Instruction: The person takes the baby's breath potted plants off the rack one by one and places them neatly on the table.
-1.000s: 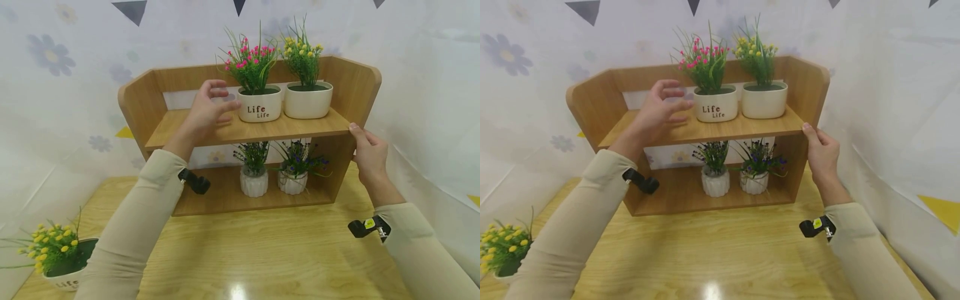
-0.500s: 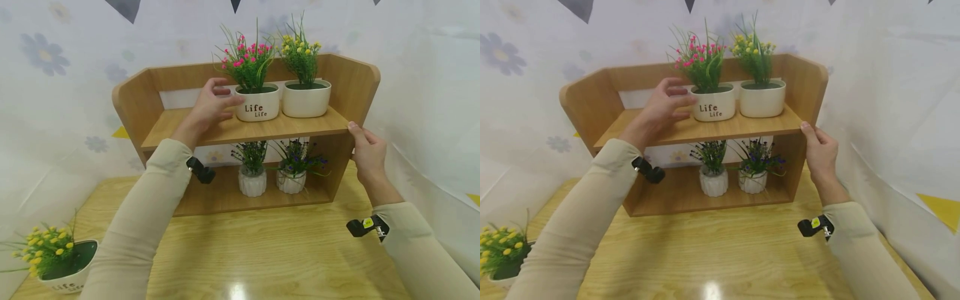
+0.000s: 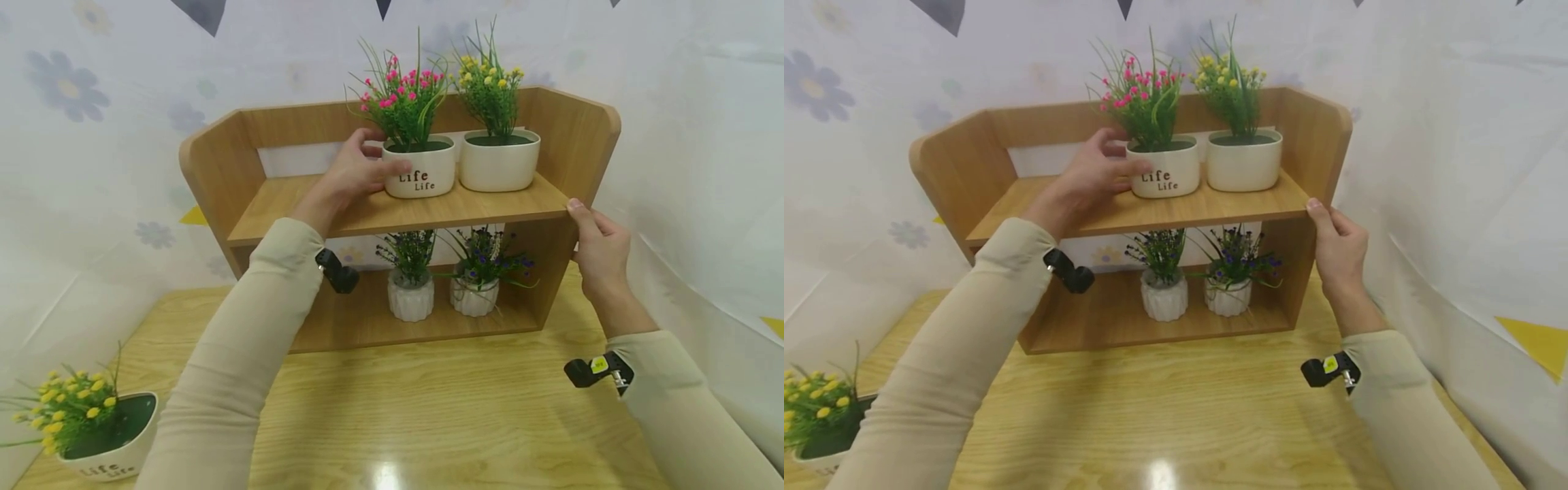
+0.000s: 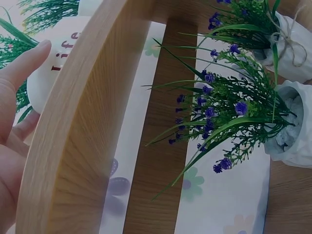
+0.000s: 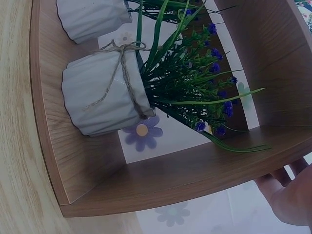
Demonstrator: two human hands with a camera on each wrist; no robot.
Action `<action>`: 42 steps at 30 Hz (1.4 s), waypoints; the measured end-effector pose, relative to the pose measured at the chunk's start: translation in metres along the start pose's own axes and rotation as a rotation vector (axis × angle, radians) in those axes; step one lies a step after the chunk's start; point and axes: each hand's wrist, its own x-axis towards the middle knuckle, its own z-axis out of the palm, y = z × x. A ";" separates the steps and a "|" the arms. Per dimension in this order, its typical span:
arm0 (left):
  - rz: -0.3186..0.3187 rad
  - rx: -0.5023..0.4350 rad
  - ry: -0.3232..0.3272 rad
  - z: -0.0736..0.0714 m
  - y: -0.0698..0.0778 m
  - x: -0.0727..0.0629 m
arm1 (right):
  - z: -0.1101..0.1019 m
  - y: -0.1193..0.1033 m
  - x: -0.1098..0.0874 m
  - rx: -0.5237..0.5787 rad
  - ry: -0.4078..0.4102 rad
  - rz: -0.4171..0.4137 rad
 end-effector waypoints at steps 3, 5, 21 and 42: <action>-0.014 0.017 -0.001 0.001 0.001 0.001 | 0.000 0.000 0.000 -0.003 0.003 -0.001; -0.014 0.030 0.003 0.002 0.001 0.001 | 0.000 0.000 -0.001 -0.004 0.005 -0.001; 0.042 0.059 0.004 0.003 -0.003 0.003 | -0.001 0.001 -0.001 0.004 0.030 0.006; 0.077 0.030 0.024 -0.003 -0.011 0.000 | 0.000 0.004 -0.002 -0.019 0.049 0.018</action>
